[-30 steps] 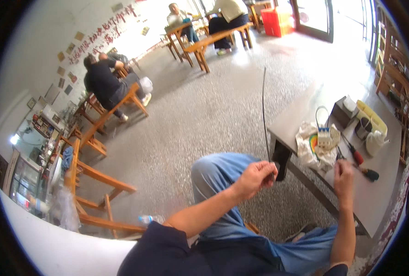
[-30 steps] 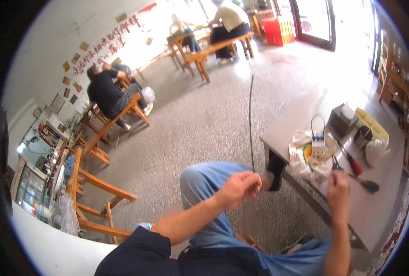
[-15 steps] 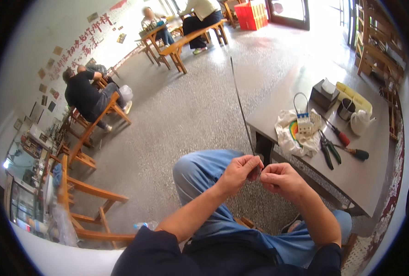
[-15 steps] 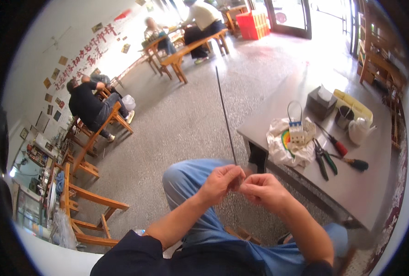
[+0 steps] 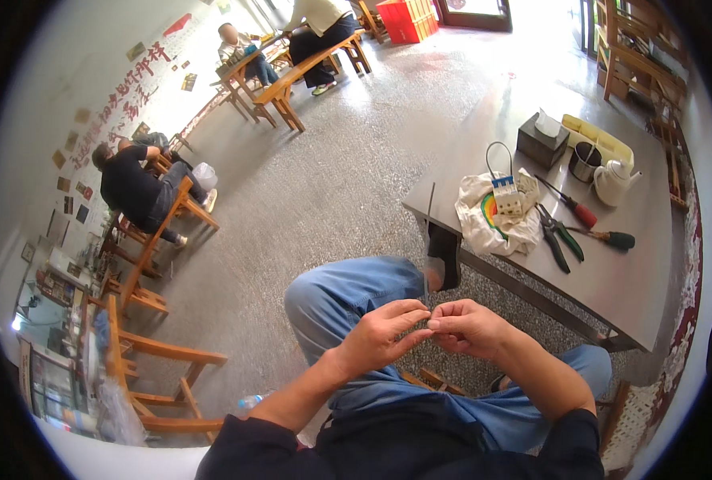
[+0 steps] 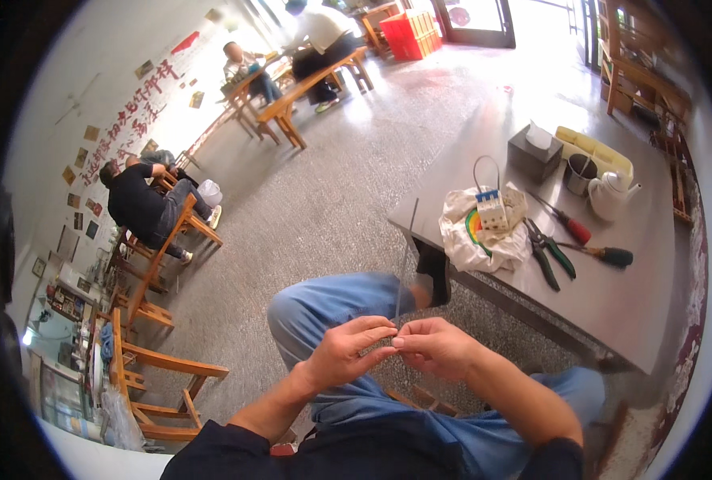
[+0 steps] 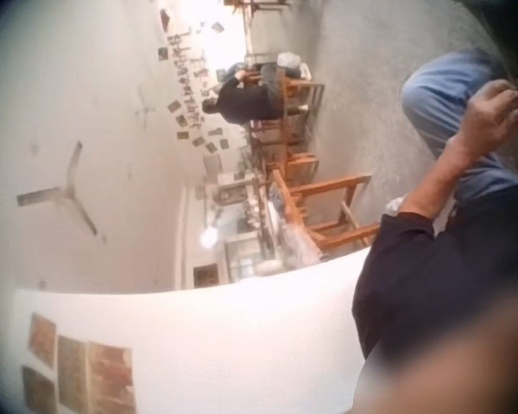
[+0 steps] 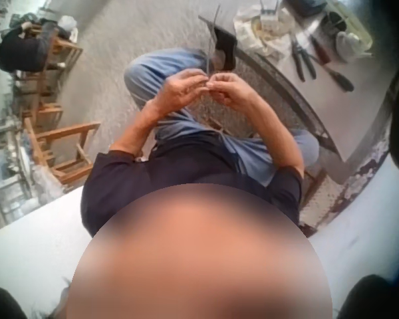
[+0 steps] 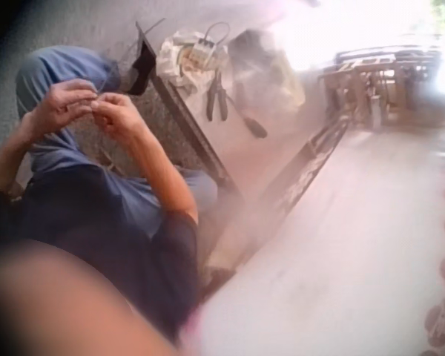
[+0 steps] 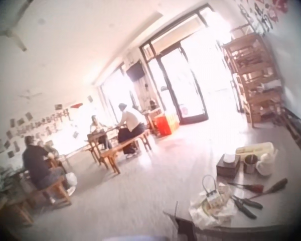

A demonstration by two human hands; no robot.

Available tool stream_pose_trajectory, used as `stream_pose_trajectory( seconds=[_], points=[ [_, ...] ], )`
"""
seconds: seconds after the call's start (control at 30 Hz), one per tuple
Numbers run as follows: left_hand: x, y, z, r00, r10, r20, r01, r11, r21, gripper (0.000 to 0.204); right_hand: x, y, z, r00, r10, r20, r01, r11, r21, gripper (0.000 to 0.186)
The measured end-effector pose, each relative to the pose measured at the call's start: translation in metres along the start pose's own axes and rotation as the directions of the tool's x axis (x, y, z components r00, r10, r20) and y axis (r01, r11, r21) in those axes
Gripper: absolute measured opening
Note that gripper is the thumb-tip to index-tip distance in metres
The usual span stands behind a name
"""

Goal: The person uses a screwdriver to adjust a white power strip, then uses pliers to strip and twist the ends of a black electrical cord. The person repeatedly handles the cord ends and tools on a metal table.

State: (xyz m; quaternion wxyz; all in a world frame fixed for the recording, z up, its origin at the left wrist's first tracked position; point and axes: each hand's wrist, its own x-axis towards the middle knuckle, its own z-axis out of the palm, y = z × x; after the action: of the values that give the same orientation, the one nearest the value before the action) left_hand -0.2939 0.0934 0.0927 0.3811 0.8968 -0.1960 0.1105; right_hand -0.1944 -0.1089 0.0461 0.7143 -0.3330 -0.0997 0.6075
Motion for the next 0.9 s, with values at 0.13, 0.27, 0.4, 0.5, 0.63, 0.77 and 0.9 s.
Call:
stream_pose_trajectory(
  seconds=[0.13, 0.27, 0.4, 0.5, 0.63, 0.77, 0.9],
  points=[
    [0.002, 0.009, -0.003, 0.997, -0.06, 0.054, 0.062, 0.998, -0.026, 0.029, 0.0, 0.01, -0.007, 1.0, -0.013, 0.018, 0.013, 1.0, 0.019, 0.014],
    [-0.001, 0.005, -0.005, 0.995, -0.087, 0.056, 0.092, 0.993, -0.078, 0.027, -0.003, 0.013, -0.005, 0.997, -0.038, 0.064, 0.036, 0.999, 0.033, 0.016],
    [0.0, 0.0, -0.004, 0.999, -0.034, 0.016, 0.035, 0.996, -0.078, 0.023, -0.002, 0.015, -0.002, 0.996, -0.05, 0.069, 0.046, 0.998, 0.051, 0.014],
    [-0.005, -0.001, -0.004, 1.0, -0.021, 0.001, 0.021, 0.997, -0.081, 0.02, -0.002, 0.016, 0.002, 0.996, -0.048, 0.071, 0.046, 0.999, 0.029, 0.015],
    [-0.007, 0.002, -0.002, 0.999, 0.041, -0.013, -0.041, 0.999, 0.02, 0.022, -0.001, 0.015, 0.007, 0.997, -0.043, 0.063, 0.038, 0.997, 0.07, 0.013],
    [0.001, 0.003, -0.001, 0.972, 0.236, -0.005, -0.229, 0.95, 0.212, 0.02, 0.004, 0.019, 0.003, 0.993, -0.071, 0.092, 0.064, 0.995, 0.078, 0.013],
    [0.005, 0.008, -0.001, 0.956, 0.289, -0.045, -0.269, 0.93, 0.251, 0.015, -0.001, 0.016, 0.012, 0.994, -0.097, 0.059, 0.096, 0.995, 0.016, 0.013]
  ],
)
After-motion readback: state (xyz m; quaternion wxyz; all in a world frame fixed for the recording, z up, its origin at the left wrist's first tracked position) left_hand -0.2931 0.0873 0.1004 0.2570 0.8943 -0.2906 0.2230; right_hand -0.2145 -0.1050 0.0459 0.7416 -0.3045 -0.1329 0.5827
